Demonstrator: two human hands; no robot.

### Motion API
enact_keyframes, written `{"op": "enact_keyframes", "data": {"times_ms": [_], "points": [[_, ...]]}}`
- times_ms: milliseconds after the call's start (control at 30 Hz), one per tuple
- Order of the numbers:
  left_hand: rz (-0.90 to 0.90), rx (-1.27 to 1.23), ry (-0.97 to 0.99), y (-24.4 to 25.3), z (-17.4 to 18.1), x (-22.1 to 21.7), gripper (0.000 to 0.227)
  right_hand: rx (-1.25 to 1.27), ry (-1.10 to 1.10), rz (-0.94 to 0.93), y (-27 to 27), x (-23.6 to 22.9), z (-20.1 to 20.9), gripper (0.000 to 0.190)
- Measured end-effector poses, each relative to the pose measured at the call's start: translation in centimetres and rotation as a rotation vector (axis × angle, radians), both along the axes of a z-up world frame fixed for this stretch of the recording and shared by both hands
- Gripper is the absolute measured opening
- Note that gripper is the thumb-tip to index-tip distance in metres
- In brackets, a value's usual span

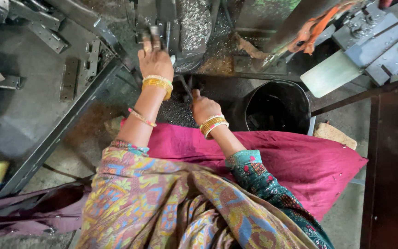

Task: The person operates a metal press machine, repeatedly placing metal pieces into the press and activating it with a lever. The person handles the metal pieces by hand and uses a lever to control the machine's operation.

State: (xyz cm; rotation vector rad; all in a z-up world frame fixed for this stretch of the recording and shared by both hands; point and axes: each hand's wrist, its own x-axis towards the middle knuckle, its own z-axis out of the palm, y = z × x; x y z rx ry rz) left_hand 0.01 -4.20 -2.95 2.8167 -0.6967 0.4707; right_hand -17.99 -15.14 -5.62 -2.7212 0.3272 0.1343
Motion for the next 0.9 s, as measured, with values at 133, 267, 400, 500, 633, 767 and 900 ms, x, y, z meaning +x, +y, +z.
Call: {"op": "enact_keyframes", "data": {"times_ms": [133,267,400,500,633,767,900], "points": [[0.019,0.112,0.203,-0.4,-0.1,1.6,0.038,-0.051,-0.028,0.026,-0.2,0.2,-1.0,0.035],[0.073,0.143,0.061,-2.0,-0.6,4.2,0.028,0.066,-0.044,-0.044,-0.5,-0.8,-4.1,0.042],[0.043,0.022,0.130,-1.4,-1.1,3.8,0.028,0.146,-0.093,-0.074,-0.4,-1.5,-7.4,0.041],[-0.001,0.012,0.101,0.6,-1.5,1.3,0.029,0.144,-0.114,-0.047,0.2,-2.3,-8.3,0.038],[0.051,0.080,0.057,0.8,0.1,2.1,0.025,0.025,-0.048,-0.086,-0.7,0.1,-7.8,0.041],[-0.022,-0.026,0.046,1.3,-1.5,0.7,0.031,0.083,-0.135,-0.099,0.5,-2.5,-9.6,0.040],[0.005,0.078,-0.016,1.6,-0.9,1.8,0.026,0.178,-0.115,-0.072,0.4,-1.4,-9.0,0.037]]}}
